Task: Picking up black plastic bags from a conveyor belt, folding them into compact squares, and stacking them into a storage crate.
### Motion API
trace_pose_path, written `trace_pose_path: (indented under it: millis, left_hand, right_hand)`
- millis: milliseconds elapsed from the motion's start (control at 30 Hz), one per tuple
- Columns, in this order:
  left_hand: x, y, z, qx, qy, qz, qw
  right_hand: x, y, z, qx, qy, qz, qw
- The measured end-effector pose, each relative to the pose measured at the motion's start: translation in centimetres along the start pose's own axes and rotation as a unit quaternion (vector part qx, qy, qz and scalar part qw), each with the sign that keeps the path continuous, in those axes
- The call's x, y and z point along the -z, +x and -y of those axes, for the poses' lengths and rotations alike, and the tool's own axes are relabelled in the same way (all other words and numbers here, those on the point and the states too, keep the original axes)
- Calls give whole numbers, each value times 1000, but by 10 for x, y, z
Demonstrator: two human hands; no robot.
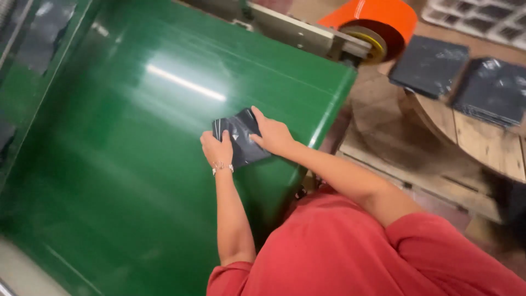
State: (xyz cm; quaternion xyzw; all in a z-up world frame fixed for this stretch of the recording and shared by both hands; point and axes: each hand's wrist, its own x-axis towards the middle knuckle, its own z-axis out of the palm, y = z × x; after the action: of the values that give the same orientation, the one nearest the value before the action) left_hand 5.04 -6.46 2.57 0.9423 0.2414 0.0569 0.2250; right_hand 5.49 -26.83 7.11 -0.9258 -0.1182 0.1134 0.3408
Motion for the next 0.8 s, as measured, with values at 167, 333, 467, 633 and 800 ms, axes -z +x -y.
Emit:
trace_pose_path:
  millis: [167,333,467,633,800]
  left_hand:
    - [61,-32,-65,-383,-94,-15,919]
    - [85,-86,-152,-518,-202,86,826]
    - [61,-123,-220,-528,-227,177,799]
    - [-61,-158,-278,-367,-319,315,815]
    - [-162,-248,-374,-166,-366,491,773]
  right_hand:
    - [43,-18,-23,171,-109,-220,954]
    - [129,-94,-53,247,-17,-250,936]
    - [157,-157,-108,191,39,-261,946]
    - [172,-234,-223,-24,189,-349,917]
    - [200,-287,-357,-219,304,-427,823]
